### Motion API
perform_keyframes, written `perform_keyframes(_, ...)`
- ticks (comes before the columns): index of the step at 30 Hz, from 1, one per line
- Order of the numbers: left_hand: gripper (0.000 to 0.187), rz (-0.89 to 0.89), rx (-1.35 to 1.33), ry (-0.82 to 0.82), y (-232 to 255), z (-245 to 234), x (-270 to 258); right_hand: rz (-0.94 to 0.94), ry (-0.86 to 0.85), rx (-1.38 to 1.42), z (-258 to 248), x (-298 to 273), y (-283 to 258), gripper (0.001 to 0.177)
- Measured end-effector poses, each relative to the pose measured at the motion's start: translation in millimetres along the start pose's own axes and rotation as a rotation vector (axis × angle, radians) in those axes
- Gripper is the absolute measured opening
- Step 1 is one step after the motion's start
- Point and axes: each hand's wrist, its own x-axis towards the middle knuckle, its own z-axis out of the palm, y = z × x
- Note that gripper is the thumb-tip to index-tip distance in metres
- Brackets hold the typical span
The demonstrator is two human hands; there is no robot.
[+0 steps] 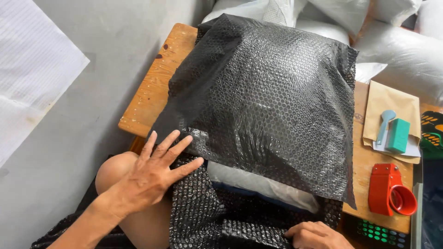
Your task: A person is wrapping a large pillow in black bubble wrap, smoothing the material and folding it around the pillow.
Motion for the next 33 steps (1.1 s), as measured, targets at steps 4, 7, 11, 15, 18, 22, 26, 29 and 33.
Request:
perform_keyframes(4,0.018,0.191,-0.101,0.128,17.2,1.1,6.4,-0.089,0.408,0.259,-29.5,6.5,-63.0,0.040)
perform_keyframes(7,0.035,0.208,-0.282,0.003,31.4,-17.1,-7.9,-0.689,0.198,1.071,-8.8,-14.7,51.2,0.031)
perform_keyframes(11,0.045,0.190,-0.345,-0.143,29.3,-17.8,-52.1,-0.688,0.326,0.991,-35.4,-22.8,43.0,0.025)
perform_keyframes(15,0.051,0.057,-0.508,-0.181,2.9,-76.9,-36.2,-0.276,1.002,1.258,-31.4,-14.6,29.5,0.018)
perform_keyframes(18,0.064,-0.105,-0.517,-0.256,-28.0,-127.1,27.0,-0.039,1.151,1.298,-40.3,-3.2,48.7,0.013)
perform_keyframes(22,0.018,-0.416,-0.488,-0.447,-65.2,-149.4,137.3,-0.142,1.021,1.268,-45.6,9.0,102.0,0.026)
perform_keyframes(26,0.022,-0.442,-0.563,-0.507,-106.8,-111.3,206.8,0.371,1.232,1.215,-4.9,10.4,202.0,0.008)
perform_keyframes(29,0.023,-0.402,-0.488,-0.601,-133.8,-62.7,234.4,0.482,1.071,1.494,0.2,10.4,222.4,0.033)
perform_keyframes(33,0.022,-0.430,-0.577,-0.650,-151.4,-15.0,238.4,0.600,1.062,1.506,-11.0,10.8,177.3,0.018)
